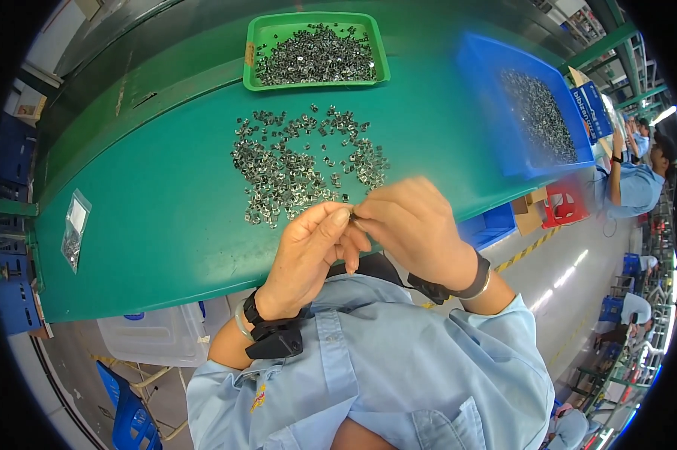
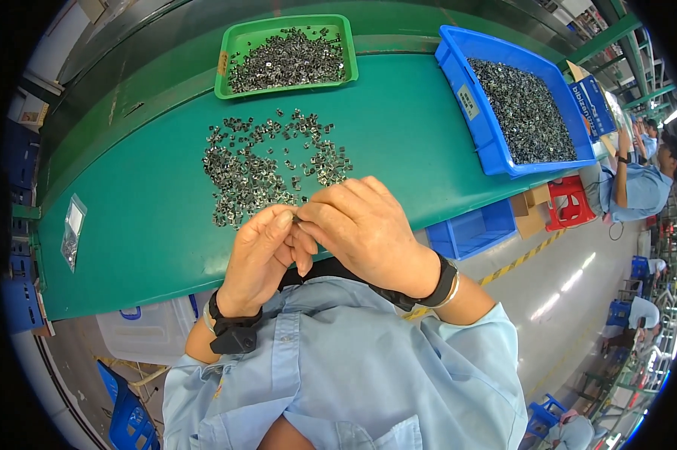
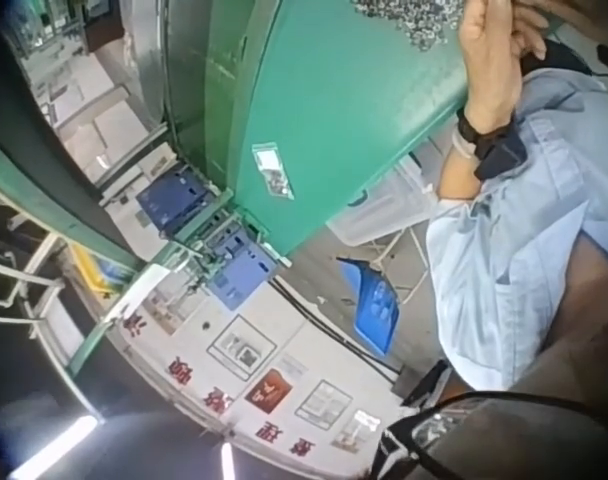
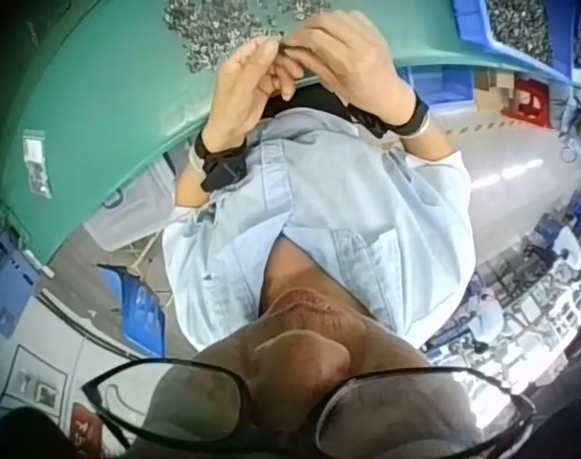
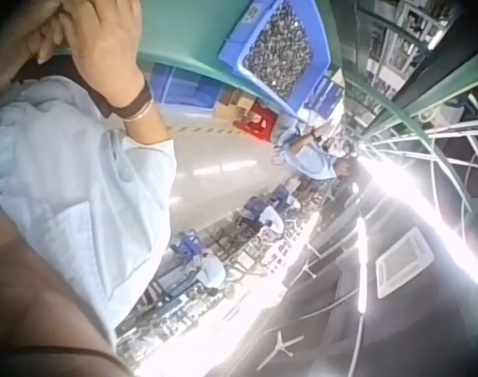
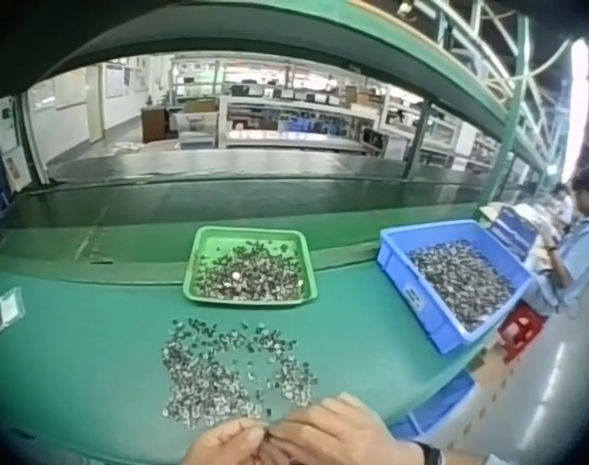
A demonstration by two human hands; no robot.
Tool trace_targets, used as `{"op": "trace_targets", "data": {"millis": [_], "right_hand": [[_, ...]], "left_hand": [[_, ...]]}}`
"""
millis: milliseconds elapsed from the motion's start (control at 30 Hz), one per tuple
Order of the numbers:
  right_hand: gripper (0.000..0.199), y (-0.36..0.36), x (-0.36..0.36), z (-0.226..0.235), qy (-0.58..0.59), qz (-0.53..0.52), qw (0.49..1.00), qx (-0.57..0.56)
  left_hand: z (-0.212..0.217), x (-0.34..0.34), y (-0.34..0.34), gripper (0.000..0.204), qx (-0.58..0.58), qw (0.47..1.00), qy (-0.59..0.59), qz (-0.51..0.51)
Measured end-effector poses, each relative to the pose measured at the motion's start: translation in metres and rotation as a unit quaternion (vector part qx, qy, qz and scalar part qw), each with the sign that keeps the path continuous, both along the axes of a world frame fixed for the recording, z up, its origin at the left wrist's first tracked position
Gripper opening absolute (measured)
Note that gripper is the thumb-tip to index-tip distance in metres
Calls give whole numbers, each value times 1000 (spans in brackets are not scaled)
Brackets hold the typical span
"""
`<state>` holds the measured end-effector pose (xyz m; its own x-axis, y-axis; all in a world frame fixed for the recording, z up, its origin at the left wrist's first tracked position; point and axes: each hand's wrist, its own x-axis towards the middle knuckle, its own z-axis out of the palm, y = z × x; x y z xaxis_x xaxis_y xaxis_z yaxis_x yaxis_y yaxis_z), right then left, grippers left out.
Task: The person picks up a metal clip from a pile on the table and joins it with a small black component before placing the assembly into a blue bin.
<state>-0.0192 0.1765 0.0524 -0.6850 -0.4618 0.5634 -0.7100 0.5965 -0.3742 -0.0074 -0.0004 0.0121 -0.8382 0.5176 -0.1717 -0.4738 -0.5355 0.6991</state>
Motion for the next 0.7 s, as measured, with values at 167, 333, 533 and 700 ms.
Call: {"op": "trace_targets", "data": {"millis": [167,333,533,700], "right_hand": [[26,-1,-2,1,5,-1,1000,11],[27,-4,-3,-9,1,-7,999,-52],[27,-5,-6,-12,2,-2,998,-61],[27,0,-8,-15,10,8,998,-69]], "left_hand": [[3,-1,2,27,-22,999,16,21],[-4,-3,1,31,21,1000,-2,13],[-4,-5,-1,34,44,999,-14,-29],[4,-4,4,33,33,999,-14,-7]]}}
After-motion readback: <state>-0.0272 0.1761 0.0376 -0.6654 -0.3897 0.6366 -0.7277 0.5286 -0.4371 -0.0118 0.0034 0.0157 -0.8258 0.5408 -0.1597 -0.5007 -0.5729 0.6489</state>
